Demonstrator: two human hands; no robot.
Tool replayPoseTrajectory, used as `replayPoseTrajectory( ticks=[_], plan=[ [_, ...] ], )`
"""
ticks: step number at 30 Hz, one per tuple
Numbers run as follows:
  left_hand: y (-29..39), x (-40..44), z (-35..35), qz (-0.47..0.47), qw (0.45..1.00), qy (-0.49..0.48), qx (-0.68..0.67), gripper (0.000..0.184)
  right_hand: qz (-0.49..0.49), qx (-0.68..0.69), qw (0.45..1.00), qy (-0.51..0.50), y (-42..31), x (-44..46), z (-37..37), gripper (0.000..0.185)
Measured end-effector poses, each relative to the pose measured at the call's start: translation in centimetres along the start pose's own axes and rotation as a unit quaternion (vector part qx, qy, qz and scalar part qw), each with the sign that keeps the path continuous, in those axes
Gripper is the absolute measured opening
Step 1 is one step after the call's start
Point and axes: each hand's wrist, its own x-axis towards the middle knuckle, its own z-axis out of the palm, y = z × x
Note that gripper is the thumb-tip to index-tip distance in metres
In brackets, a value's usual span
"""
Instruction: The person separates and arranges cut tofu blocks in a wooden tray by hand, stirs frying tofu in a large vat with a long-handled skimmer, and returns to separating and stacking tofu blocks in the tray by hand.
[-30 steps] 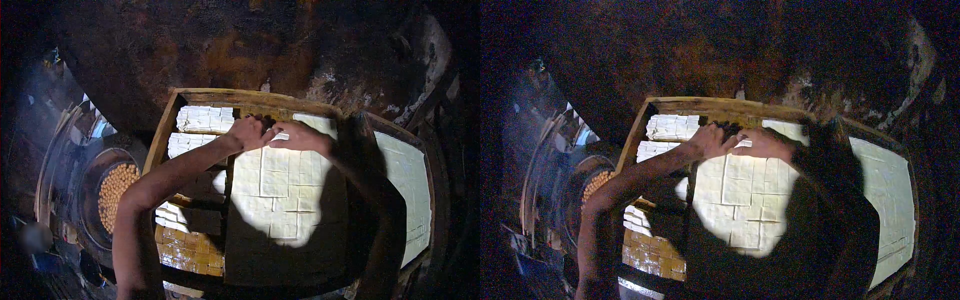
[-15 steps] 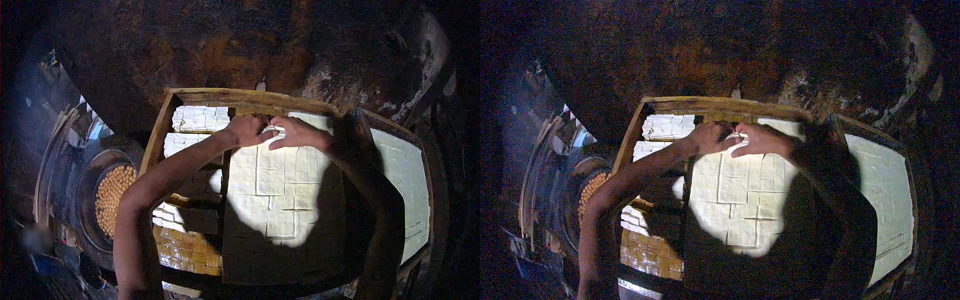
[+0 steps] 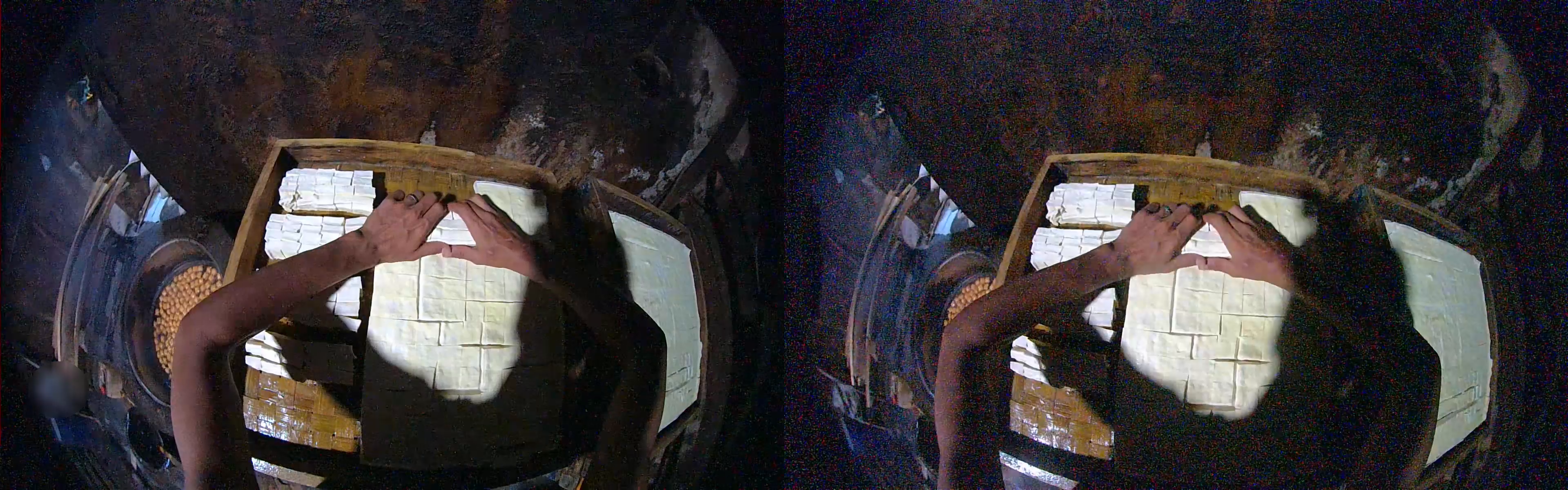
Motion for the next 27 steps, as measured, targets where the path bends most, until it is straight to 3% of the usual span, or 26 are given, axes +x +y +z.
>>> replayPoseTrajectory(
  ticks=[3, 4, 6, 7, 8, 10, 13, 14, 15, 16, 18, 20, 21, 23, 24, 25, 27],
  plan=[
    [-0.8, 0.5, 0.7, -0.040, 0.996, -0.047, -0.060, 0.066, 0.031, 0.087, 0.995, -0.031, 1.2, 1.1, 0.7, 0.070],
    [-0.9, 2.1, -1.9, -0.099, 0.974, -0.170, -0.115, 0.069, 0.147, 0.140, 0.965, -0.168, 0.9, 2.6, -1.2, 0.067],
    [-3.9, 3.8, -0.4, -0.204, 0.897, -0.268, -0.287, 0.069, 0.154, 0.332, 0.918, -0.151, 3.5, 3.8, -0.2, 0.062],
    [-4.2, 4.2, -0.9, -0.222, 0.889, -0.265, -0.301, 0.071, 0.138, 0.345, 0.923, -0.096, 5.4, 3.9, 1.3, 0.060],
    [-4.4, 4.7, -1.7, -0.240, 0.881, -0.261, -0.315, 0.073, 0.131, 0.364, 0.913, -0.131, 5.3, 4.9, 0.2, 0.059],
    [-4.2, 5.0, -3.0, -0.274, 0.857, -0.270, -0.343, 0.076, 0.232, 0.359, 0.900, -0.083, 2.5, 3.8, -2.6, 0.057],
    [-2.7, 4.7, -4.5, -0.256, 0.843, -0.333, -0.337, 0.078, 0.160, 0.352, 0.907, -0.165, 3.1, 3.6, -1.8, 0.054],
    [-2.2, 4.4, -4.4, -0.245, 0.836, -0.363, -0.332, 0.079, 0.128, 0.394, 0.903, -0.110, 2.1, 3.2, -1.1, 0.054],
    [-2.1, 3.1, -2.0, -0.214, 0.869, -0.293, -0.336, 0.074, 0.150, 0.344, 0.918, -0.130, 1.8, 2.6, -1.3, 0.049],
    [-1.8, 3.2, -2.5, -0.215, 0.869, -0.293, -0.335, 0.074, 0.171, 0.293, 0.929, -0.149, 0.7, 2.6, -2.1, 0.044],
    [-1.2, 3.4, -3.4, -0.263, 0.863, -0.325, -0.283, 0.071, 0.181, 0.323, 0.919, -0.139, 0.6, 2.4, -1.5, 0.044],
    [-1.8, 3.6, -2.6, -0.268, 0.839, -0.386, -0.273, 0.068, 0.152, 0.228, 0.950, -0.149, 2.0, 2.6, -0.8, 0.044],
    [-2.1, 3.4, -1.6, -0.237, 0.865, -0.337, -0.288, 0.068, 0.161, 0.186, 0.947, -0.206, 2.7, 2.9, -0.7, 0.054],
    [-2.1, 2.6, 0.6, -0.203, 0.908, -0.233, -0.284, 0.065, 0.122, 0.207, 0.956, -0.169, 2.0, 2.6, -0.7, 0.054],
    [-2.0, 2.3, 1.3, -0.203, 0.908, -0.233, -0.283, 0.065, 0.083, 0.229, 0.961, -0.132, 1.5, 2.6, -0.6, 0.054],
    [-1.8, 2.3, 1.0, -0.180, 0.913, -0.240, -0.276, 0.065, 0.089, 0.232, 0.945, -0.211, 0.6, 3.0, -1.8, 0.058],
    [-0.8, 1.8, 0.6, -0.159, 0.916, -0.250, -0.269, 0.065, 0.090, 0.202, 0.947, -0.232, -0.1, 2.4, -1.7, 0.055]
  ],
)
